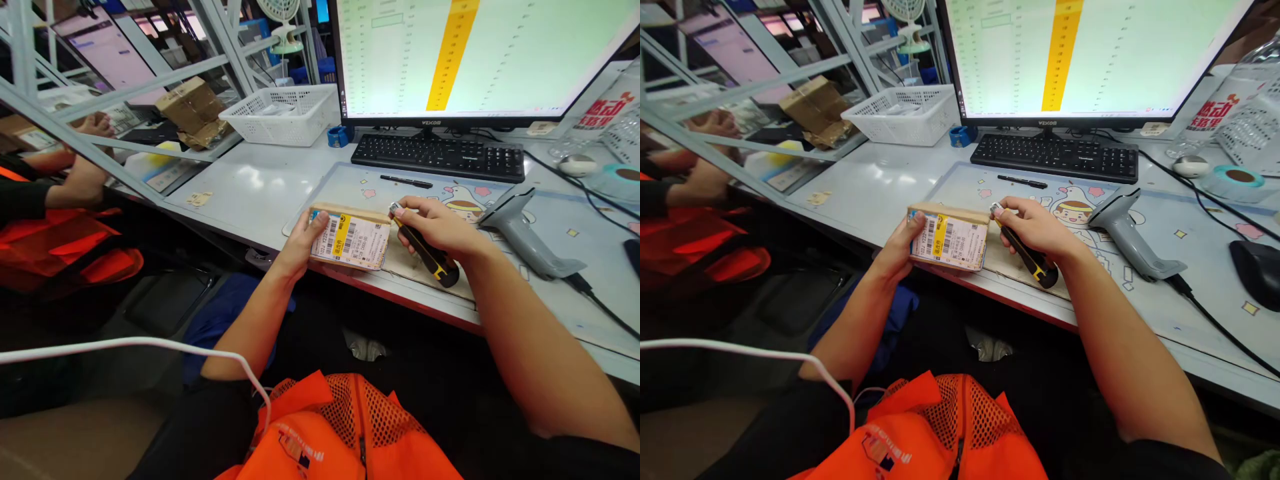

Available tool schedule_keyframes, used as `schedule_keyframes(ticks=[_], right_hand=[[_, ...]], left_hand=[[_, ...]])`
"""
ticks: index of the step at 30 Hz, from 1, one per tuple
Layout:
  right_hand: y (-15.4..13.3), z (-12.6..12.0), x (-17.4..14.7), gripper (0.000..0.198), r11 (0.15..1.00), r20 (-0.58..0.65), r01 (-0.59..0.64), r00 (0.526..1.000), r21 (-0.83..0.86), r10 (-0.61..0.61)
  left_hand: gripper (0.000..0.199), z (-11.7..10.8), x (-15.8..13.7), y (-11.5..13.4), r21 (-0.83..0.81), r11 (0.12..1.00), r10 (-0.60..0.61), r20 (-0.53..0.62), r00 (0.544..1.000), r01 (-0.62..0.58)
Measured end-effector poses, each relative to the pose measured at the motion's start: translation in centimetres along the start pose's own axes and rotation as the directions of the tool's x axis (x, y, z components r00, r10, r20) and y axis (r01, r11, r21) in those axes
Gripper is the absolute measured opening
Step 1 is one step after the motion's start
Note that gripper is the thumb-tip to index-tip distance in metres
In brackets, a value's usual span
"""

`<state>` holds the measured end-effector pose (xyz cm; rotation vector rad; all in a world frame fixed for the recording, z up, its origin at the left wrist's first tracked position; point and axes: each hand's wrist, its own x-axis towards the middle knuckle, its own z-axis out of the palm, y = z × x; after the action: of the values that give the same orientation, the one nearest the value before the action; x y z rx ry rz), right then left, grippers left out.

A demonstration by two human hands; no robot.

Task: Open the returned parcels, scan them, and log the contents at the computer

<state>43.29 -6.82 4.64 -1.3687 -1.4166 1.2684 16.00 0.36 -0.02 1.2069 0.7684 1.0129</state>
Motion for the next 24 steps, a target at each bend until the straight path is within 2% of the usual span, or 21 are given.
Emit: schedule_keyframes(ticks=[3, 5, 6, 8, 9, 10, 13, 14, 15, 19, 21, 22, 23, 24], right_hand=[[0.1, -0.2, 0.1, 0.032, 0.999, -0.032, -0.028, 0.999, -0.021, 0.028], [0.4, -0.4, 0.4, 0.030, 0.998, -0.068, -0.039, 0.997, -0.051, 0.035], [0.6, -0.5, 0.5, 0.029, 0.996, -0.093, -0.043, 0.995, -0.074, 0.036], [1.2, -0.8, 1.0, 0.027, 0.990, -0.140, -0.053, 0.990, -0.134, 0.034], [1.4, -0.9, 1.2, 0.025, 0.984, -0.157, -0.059, 0.987, -0.165, 0.033], [1.7, -1.1, 1.4, 0.024, 0.979, -0.169, -0.065, 0.985, -0.194, 0.032], [2.3, -1.3, 1.9, 0.022, 0.965, -0.193, -0.104, 0.980, -0.242, 0.058], [2.4, -1.3, 2.0, 0.022, 0.963, -0.202, -0.118, 0.977, -0.244, 0.068], [2.5, -1.3, 2.0, 0.023, 0.962, -0.208, -0.126, 0.975, -0.243, 0.075], [2.8, -1.4, 2.0, 0.027, 0.963, -0.210, -0.119, 0.975, -0.241, 0.068], [2.8, -1.5, 2.1, 0.029, 0.962, -0.211, -0.119, 0.975, -0.246, 0.067], [2.8, -1.5, 2.1, 0.030, 0.963, -0.207, -0.115, 0.976, -0.243, 0.064], [2.8, -1.5, 2.2, 0.030, 0.966, -0.203, -0.100, 0.978, -0.239, 0.051], [2.8, -1.5, 2.2, 0.030, 0.968, -0.195, -0.080, 0.980, -0.236, 0.034]], left_hand=[[0.062, -0.4, 1.4, 1.1, 0.067, 0.998, 0.002, 0.081, 0.997, -0.008], [0.063, -0.9, 2.7, 2.6, 0.173, 0.985, -0.034, 0.225, 0.974, -0.005], [0.065, -1.1, 3.3, 3.7, 0.249, 0.968, -0.090, 0.313, 0.945, 0.010], [0.064, -1.0, 4.7, 6.2, 0.434, 0.899, -0.265, 0.439, 0.858, 0.055], [0.059, -0.7, 5.3, 7.5, 0.520, 0.851, -0.344, 0.452, 0.823, 0.070], [0.052, -0.2, 5.8, 8.6, 0.584, 0.808, -0.387, 0.436, 0.813, 0.071], [0.031, 1.9, 7.1, 10.8, 0.645, 0.765, -0.331, 0.385, 0.861, 0.006], [0.027, 2.6, 7.5, 11.1, 0.654, 0.756, -0.327, 0.394, 0.859, -0.012], [0.025, 3.3, 7.7, 11.2, 0.673, 0.740, -0.359, 0.412, 0.838, -0.014], [0.029, 4.9, 8.2, 11.2, 0.773, 0.628, -0.606, 0.412, 0.680, 0.092], [0.032, 4.8, 8.1, 11.5, 0.756, 0.645, -0.637, 0.447, 0.628, 0.116], [0.032, 4.6, 7.8, 11.8, 0.719, 0.683, -0.617, 0.473, 0.629, 0.128], [0.031, 4.4, 7.4, 12.0, 0.639, 0.754, -0.548, 0.485, 0.682, 0.151], [0.033, 4.0, 6.8, 12.3, 0.510, 0.843, -0.438, 0.463, 0.771, 0.173]])
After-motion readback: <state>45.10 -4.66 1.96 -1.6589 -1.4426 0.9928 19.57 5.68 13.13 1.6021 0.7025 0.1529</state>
